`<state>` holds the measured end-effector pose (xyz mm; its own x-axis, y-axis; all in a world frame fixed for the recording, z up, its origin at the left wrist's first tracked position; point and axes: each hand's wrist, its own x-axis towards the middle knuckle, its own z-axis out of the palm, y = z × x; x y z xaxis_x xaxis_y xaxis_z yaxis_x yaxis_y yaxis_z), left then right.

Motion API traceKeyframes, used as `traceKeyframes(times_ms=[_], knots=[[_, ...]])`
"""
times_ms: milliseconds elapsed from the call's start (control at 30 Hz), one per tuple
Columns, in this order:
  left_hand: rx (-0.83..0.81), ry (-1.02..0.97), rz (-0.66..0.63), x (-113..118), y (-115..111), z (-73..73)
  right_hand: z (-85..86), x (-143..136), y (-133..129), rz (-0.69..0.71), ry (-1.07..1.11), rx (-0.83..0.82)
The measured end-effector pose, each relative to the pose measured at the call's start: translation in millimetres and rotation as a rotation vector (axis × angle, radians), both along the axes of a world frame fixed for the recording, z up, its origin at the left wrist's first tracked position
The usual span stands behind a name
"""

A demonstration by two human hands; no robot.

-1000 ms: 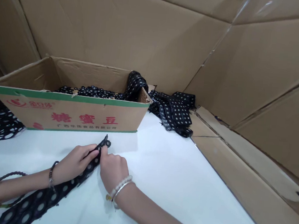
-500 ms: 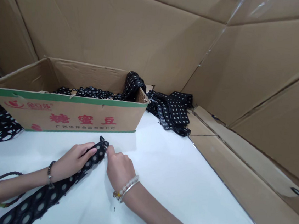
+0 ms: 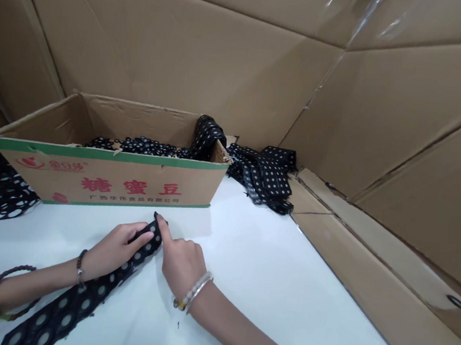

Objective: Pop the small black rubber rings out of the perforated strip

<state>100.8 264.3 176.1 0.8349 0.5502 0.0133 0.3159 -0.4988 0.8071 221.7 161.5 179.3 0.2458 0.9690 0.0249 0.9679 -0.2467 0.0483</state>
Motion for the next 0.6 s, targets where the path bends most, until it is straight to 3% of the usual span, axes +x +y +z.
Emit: traceKeyframes(times_ms=[100, 300, 600], knots=[[-0.03, 0.024, -0.031, 1.0, 1.6, 0.8, -2.1, 1.5, -3.5, -0.002, 0.099, 0.045], [-0.142, -0.001, -0.163, -0.8, 8.4, 3.3, -3.3, 16.9, -6.5, 0.18, 0.757, 0.324], [-0.286, -0.085, -0.239, -0.8, 13.4, 8.5, 3.6, 17.9, -3.3, 0.194, 1.148, 0.321]])
